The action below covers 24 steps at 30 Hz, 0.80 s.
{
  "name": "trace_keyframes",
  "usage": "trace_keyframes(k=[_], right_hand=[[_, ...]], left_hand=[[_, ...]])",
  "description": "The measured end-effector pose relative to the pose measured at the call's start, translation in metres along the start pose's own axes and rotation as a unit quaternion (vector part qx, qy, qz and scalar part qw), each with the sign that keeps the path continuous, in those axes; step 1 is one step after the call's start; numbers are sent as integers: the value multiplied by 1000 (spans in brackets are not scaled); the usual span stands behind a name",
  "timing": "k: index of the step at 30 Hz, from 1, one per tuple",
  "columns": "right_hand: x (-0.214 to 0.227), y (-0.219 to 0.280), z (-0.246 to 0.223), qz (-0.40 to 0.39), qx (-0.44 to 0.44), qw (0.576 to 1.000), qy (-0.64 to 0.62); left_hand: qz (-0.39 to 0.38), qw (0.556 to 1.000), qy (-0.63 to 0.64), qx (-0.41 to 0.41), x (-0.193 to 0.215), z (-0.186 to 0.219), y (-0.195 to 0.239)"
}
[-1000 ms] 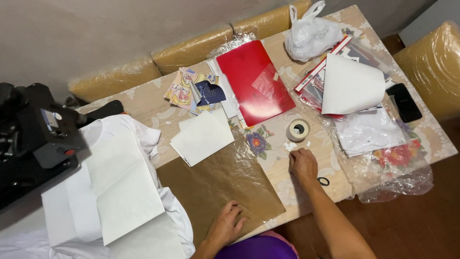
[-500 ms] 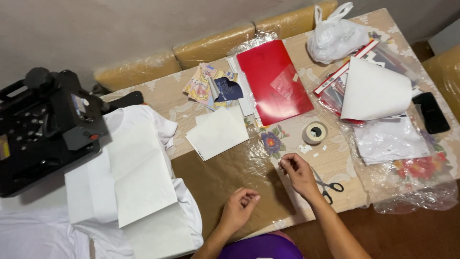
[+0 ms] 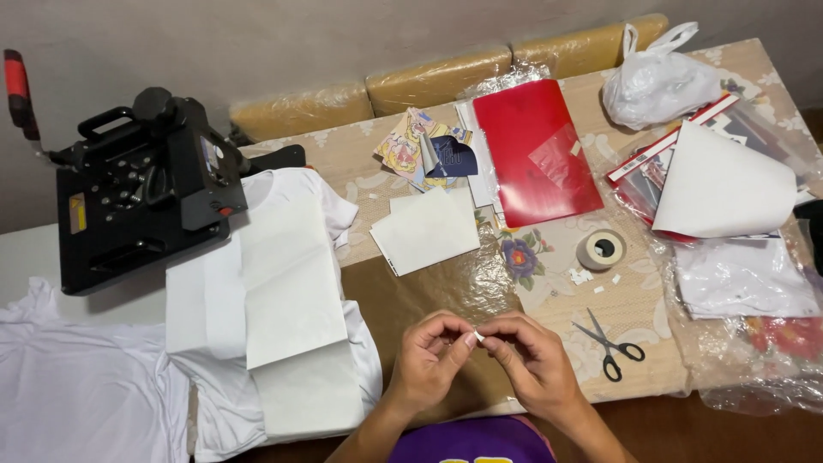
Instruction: The person prepares a white t-shirt for heat pressing by smoothing it on a table and placing a sheet of transfer paper on top. They use small pieces of tape to secure the paper to the shirt, then place a printed design sheet on top of the taped paper.
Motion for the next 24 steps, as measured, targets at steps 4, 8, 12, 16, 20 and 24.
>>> trace_keyframes(k=[4, 8, 12, 16, 20, 24], right_hand=[[-6, -3, -24, -19, 54, 997, 58], [-9, -4, -38, -39, 165, 977, 130], [-6, 1, -42, -26, 227, 956, 186], [-4, 0, -59, -16, 249, 948, 200], [-3, 3, -67, -8, 255, 942, 220], [-3, 4, -74, -3, 262, 933, 245]], left_hand=[[7, 998, 38, 57, 2, -10, 8], [-2, 980, 114, 162, -4, -25, 12], [-22, 982, 132, 136, -9, -6, 11], [-22, 998, 45, 50, -6, 33, 6], [-12, 997, -68, -28, -4, 56, 0], [-4, 994, -102, -39, -5, 63, -2]])
Point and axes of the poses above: each hand's wrist, its own y-axis away from the middle knuckle, its own x-axis out of the back of the hand, z = x × y, the point moved 6 cm from there along -y, towards the middle knuckle, and after that the axes turned 7 degrees about -y, right-handed, at the moved point
